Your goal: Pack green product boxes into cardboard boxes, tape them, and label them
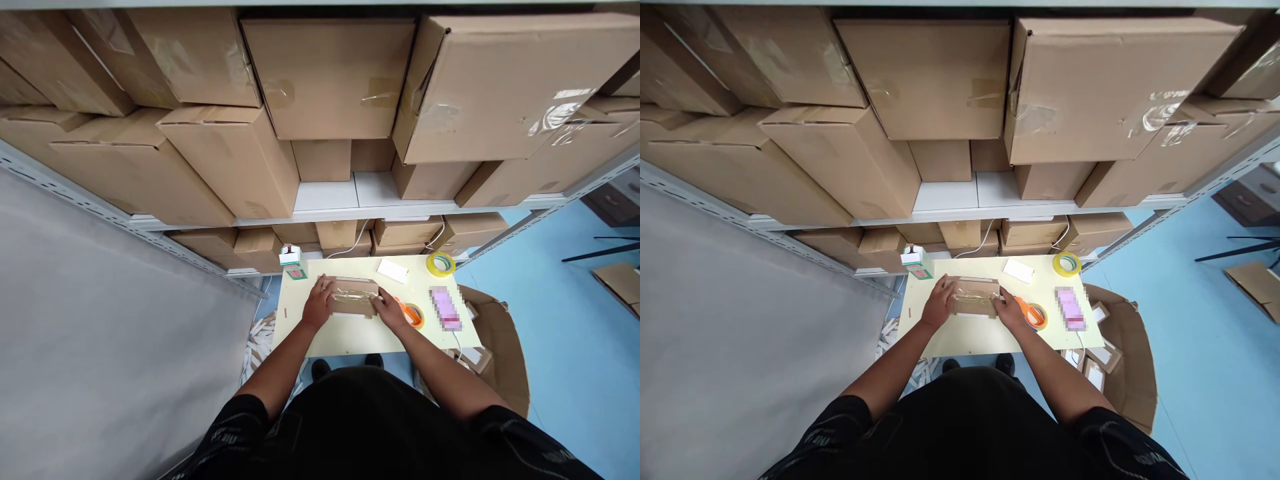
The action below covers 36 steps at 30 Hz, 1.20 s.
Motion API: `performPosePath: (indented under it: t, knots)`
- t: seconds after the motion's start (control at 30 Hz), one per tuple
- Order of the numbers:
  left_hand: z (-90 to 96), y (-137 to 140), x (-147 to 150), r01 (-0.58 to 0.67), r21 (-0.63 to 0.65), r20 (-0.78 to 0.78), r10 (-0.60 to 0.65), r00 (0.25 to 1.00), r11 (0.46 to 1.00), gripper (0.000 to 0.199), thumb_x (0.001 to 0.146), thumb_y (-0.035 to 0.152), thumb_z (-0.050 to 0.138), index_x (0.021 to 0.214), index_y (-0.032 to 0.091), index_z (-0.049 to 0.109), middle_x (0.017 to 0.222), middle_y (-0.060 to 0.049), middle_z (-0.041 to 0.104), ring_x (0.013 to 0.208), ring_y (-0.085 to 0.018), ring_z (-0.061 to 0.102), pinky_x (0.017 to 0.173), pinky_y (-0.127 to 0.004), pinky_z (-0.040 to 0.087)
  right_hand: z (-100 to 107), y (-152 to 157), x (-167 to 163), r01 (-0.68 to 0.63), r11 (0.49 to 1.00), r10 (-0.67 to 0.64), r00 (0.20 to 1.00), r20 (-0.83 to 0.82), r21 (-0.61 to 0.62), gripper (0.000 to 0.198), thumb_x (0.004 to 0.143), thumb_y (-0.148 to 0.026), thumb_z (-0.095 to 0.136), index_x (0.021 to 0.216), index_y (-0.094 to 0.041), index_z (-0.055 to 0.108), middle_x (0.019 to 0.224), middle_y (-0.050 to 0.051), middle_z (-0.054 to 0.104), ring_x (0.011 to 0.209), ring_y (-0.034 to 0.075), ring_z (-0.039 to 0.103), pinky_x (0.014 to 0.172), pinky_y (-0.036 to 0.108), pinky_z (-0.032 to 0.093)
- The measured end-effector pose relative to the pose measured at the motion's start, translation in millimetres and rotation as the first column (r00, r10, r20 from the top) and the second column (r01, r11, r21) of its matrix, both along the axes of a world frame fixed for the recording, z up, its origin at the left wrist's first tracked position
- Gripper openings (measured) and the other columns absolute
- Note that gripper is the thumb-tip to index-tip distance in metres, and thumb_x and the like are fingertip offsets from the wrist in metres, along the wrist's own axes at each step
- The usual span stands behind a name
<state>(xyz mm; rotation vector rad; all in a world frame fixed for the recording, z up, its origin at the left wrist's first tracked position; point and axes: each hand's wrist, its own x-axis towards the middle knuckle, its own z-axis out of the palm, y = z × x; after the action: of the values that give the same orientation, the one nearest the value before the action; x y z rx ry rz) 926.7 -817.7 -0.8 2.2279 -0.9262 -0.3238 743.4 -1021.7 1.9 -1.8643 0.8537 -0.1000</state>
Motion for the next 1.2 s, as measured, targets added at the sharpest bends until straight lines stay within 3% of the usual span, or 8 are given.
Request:
performPosePath:
  t: [0.13, 0.3, 0.5, 0.73, 0.87, 1.0, 1.1, 1.2]
  knots:
    - [15.6, -5.2, 0.5, -0.178, 0.017, -0.153, 0.179, 0.972, 0.984, 0.068, 0.093, 0.034, 0.063, 0.156, 0.020, 0.043, 0.156, -0.014, 0.048, 0.143, -0.028, 0.049, 0.120, -0.044, 0.041, 9.7, 6.4, 4.7, 0.073, 0.997, -0.075, 0.995, -0.072, -0.029, 0.048, 0.096, -0.052, 0.048, 0.135, -0.029, 0.064, 0.110, 0.003, 0.077, 0.096, 0.024, 0.071, 0.093, 0.037, 0.053]
    - [39.2, 15.4, -7.3, -0.135, -0.080, -0.116, 0.125, 0.985, 0.988, 0.065, 0.095, 0.045, 0.062, 0.154, 0.023, 0.045, 0.149, -0.012, 0.054, 0.134, -0.025, 0.055, 0.110, -0.038, 0.049, 29.2, 11.2, -5.5, 0.052, 0.992, -0.045, 0.997, 0.060, -0.114, 0.053, 0.099, -0.056, 0.046, 0.139, -0.027, 0.063, 0.111, 0.005, 0.077, 0.096, 0.025, 0.070, 0.091, 0.035, 0.052]
    - [16.3, 23.0, -18.5, -0.116, 0.054, -0.178, 0.124, 0.976, 0.992, 0.062, 0.093, 0.037, 0.062, 0.152, 0.022, 0.047, 0.141, -0.012, 0.058, 0.130, -0.027, 0.057, 0.110, -0.040, 0.047, 15.0, 9.6, -9.7, 0.012, 0.995, -0.023, 0.994, -0.109, -0.103, 0.047, 0.094, -0.049, 0.055, 0.131, -0.025, 0.069, 0.093, 0.005, 0.077, 0.089, 0.025, 0.069, 0.086, 0.034, 0.051]
    - [-12.4, 15.1, -1.1, -0.077, -0.023, -0.215, 0.070, 0.974, 0.997, 0.067, 0.098, 0.045, 0.054, 0.158, 0.020, 0.039, 0.149, -0.015, 0.053, 0.140, -0.029, 0.050, 0.117, -0.044, 0.040, 7.5, 6.4, 3.4, -0.019, 0.987, -0.007, 0.986, -0.169, -0.157, 0.042, 0.097, -0.046, 0.052, 0.130, -0.026, 0.068, 0.100, 0.005, 0.077, 0.093, 0.023, 0.069, 0.084, 0.031, 0.050]
    - [-10.3, 4.9, 6.2, -0.130, -0.011, -0.299, 0.121, 0.947, 0.991, 0.061, 0.103, 0.051, 0.045, 0.153, 0.017, 0.046, 0.145, -0.017, 0.058, 0.139, -0.030, 0.052, 0.117, -0.044, 0.040, 18.2, 1.3, 12.1, -0.009, 0.987, -0.015, 0.989, -0.146, -0.158, 0.037, 0.097, -0.048, 0.052, 0.122, -0.028, 0.071, 0.098, 0.003, 0.077, 0.091, 0.023, 0.068, 0.081, 0.030, 0.049]
    - [3.6, 6.0, 4.6, -0.159, 0.051, -0.303, 0.167, 0.938, 0.986, 0.056, 0.102, 0.057, 0.047, 0.139, 0.018, 0.060, 0.130, -0.016, 0.067, 0.127, -0.032, 0.061, 0.108, -0.044, 0.046, 28.5, -5.9, 10.3, -0.002, 0.983, -0.025, 0.989, -0.147, -0.185, 0.038, 0.097, -0.056, 0.050, 0.103, -0.026, 0.074, 0.080, 0.002, 0.072, 0.077, 0.021, 0.065, 0.069, 0.028, 0.044]
    - [6.8, 11.1, 0.3, -0.128, 0.095, -0.336, 0.153, 0.929, 0.987, 0.054, 0.098, 0.057, 0.054, 0.134, 0.018, 0.063, 0.125, -0.015, 0.070, 0.122, -0.032, 0.064, 0.103, -0.041, 0.048, 25.0, -8.2, 5.7, -0.049, 0.982, 0.019, 0.986, -0.163, -0.181, 0.038, 0.096, -0.056, 0.051, 0.098, -0.025, 0.073, 0.075, 0.001, 0.069, 0.072, 0.020, 0.063, 0.066, 0.027, 0.042]
    - [0.5, 9.2, -2.7, -0.148, 0.166, -0.344, 0.198, 0.918, 0.975, 0.056, 0.098, 0.055, 0.055, 0.138, 0.016, 0.059, 0.130, -0.017, 0.067, 0.125, -0.032, 0.062, 0.104, -0.041, 0.047, 12.6, -8.6, 5.0, -0.073, 0.986, 0.046, 0.983, -0.180, -0.147, 0.037, 0.097, -0.053, 0.051, 0.105, -0.025, 0.073, 0.083, 0.002, 0.071, 0.078, 0.020, 0.064, 0.070, 0.027, 0.044]
